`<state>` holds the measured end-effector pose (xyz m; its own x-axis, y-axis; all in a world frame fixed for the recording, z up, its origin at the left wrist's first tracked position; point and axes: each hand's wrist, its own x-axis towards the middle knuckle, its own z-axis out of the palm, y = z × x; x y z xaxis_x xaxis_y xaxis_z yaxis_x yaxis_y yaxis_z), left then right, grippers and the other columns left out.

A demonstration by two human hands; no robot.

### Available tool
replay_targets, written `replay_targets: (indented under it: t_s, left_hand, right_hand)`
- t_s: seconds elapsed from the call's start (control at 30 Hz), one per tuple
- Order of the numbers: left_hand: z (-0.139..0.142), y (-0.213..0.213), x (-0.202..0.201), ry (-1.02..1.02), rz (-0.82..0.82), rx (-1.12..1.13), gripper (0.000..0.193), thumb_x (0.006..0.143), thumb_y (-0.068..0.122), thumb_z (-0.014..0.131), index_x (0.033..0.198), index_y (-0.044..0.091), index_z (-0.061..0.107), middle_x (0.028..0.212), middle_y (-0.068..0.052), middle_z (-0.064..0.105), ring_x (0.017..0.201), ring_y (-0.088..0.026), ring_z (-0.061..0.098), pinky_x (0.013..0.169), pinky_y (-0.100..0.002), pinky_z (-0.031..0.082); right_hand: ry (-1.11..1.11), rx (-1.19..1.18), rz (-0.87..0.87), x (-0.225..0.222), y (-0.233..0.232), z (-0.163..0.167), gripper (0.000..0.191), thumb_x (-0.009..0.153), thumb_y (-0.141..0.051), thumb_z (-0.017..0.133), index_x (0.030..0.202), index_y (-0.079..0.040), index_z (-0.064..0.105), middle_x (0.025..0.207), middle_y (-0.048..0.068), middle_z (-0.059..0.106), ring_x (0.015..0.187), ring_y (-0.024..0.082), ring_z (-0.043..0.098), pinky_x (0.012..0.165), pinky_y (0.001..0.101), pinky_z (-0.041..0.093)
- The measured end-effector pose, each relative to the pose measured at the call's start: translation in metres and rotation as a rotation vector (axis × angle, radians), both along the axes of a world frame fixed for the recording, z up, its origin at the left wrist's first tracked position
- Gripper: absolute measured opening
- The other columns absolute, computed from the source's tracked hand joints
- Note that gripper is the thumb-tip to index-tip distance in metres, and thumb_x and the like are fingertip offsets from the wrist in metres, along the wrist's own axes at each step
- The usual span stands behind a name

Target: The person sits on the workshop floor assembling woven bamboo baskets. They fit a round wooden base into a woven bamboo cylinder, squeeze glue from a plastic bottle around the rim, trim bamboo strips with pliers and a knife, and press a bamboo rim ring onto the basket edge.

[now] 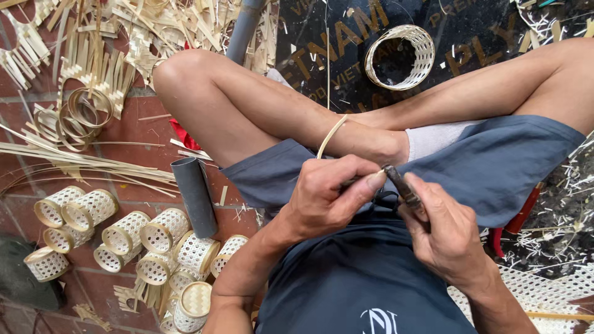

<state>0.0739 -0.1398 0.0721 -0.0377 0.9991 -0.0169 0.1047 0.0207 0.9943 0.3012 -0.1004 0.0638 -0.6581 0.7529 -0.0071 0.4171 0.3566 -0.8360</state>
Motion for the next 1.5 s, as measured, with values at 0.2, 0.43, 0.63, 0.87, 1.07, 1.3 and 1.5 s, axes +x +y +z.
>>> replay_targets:
  t_s: [0.2, 0.43, 0.63, 0.87, 1.07, 1.3, 1.5]
  left_hand:
    - [-0.014, -0.010, -0.008, 0.040, -0.004, 0.081, 0.009, 0.103, 0.011, 0.070, 0.100, 0.003, 0.069, 0.081, -0.008, 0.069, 0.067, -0.018, 0.068, 0.059, -0.029, 0.052]
    - [-0.027, -0.022, -0.021, 0.022, -0.042, 0.079, 0.009, 0.100, 0.009, 0.072, 0.095, 0.002, 0.069, 0.074, -0.007, 0.066, 0.061, -0.018, 0.062, 0.057, -0.033, 0.047]
    - [-0.031, -0.023, -0.028, 0.017, -0.124, 0.130, 0.011, 0.097, 0.008, 0.076, 0.093, 0.002, 0.068, 0.075, -0.008, 0.063, 0.064, -0.021, 0.061, 0.056, -0.031, 0.046]
    - [-0.022, -0.021, -0.026, -0.017, -0.100, 0.021, 0.004, 0.102, 0.005, 0.068, 0.103, 0.001, 0.068, 0.079, -0.008, 0.066, 0.066, -0.020, 0.064, 0.061, -0.033, 0.051]
    - [-0.016, -0.014, -0.013, 0.077, -0.045, 0.033, 0.006, 0.102, 0.008, 0.071, 0.102, 0.003, 0.068, 0.081, -0.009, 0.068, 0.068, -0.021, 0.069, 0.062, -0.033, 0.053]
    - [-0.018, -0.012, -0.020, 0.093, -0.131, 0.043, 0.006, 0.100, 0.009, 0.073, 0.099, 0.004, 0.070, 0.080, -0.009, 0.069, 0.069, -0.022, 0.069, 0.062, -0.034, 0.053]
    - [-0.026, -0.014, -0.021, 0.122, -0.110, 0.065, 0.011, 0.098, 0.012, 0.075, 0.094, 0.003, 0.070, 0.074, -0.009, 0.065, 0.065, -0.024, 0.065, 0.060, -0.035, 0.048]
  right_hand:
    - [0.168, -0.540, 0.048, 0.008, -0.010, -0.015, 0.035, 0.094, -0.005, 0.065, 0.128, 0.003, 0.061, 0.089, 0.005, 0.071, 0.070, 0.012, 0.066, 0.064, 0.0270, 0.055]
    - [0.324, -1.142, 0.113, 0.015, -0.008, -0.040, 0.040, 0.098, -0.014, 0.063, 0.133, 0.005, 0.061, 0.088, 0.010, 0.070, 0.067, 0.013, 0.062, 0.058, 0.0279, 0.053]
    - [0.462, -1.486, 0.194, 0.012, -0.004, -0.049, 0.047, 0.095, -0.020, 0.068, 0.133, 0.007, 0.062, 0.086, 0.012, 0.067, 0.066, 0.015, 0.061, 0.054, 0.0296, 0.051]
    - [0.144, -0.426, 0.192, 0.000, -0.001, -0.026, 0.039, 0.089, 0.000, 0.069, 0.127, 0.001, 0.061, 0.097, 0.010, 0.071, 0.079, 0.019, 0.067, 0.074, 0.0324, 0.056]
    - [0.029, -0.064, 0.121, -0.003, -0.003, -0.012, 0.064, 0.078, 0.003, 0.074, 0.137, 0.007, 0.050, 0.103, 0.017, 0.069, 0.081, 0.027, 0.068, 0.073, 0.0361, 0.054]
    - [0.209, -0.912, 0.116, 0.017, -0.009, -0.037, 0.032, 0.096, -0.010, 0.063, 0.124, 0.003, 0.062, 0.085, 0.006, 0.066, 0.067, 0.011, 0.061, 0.061, 0.0272, 0.054]
    - [0.259, -1.020, 0.156, 0.011, -0.004, -0.041, 0.031, 0.095, -0.007, 0.061, 0.124, 0.003, 0.063, 0.084, 0.007, 0.067, 0.066, 0.013, 0.062, 0.060, 0.0278, 0.053]
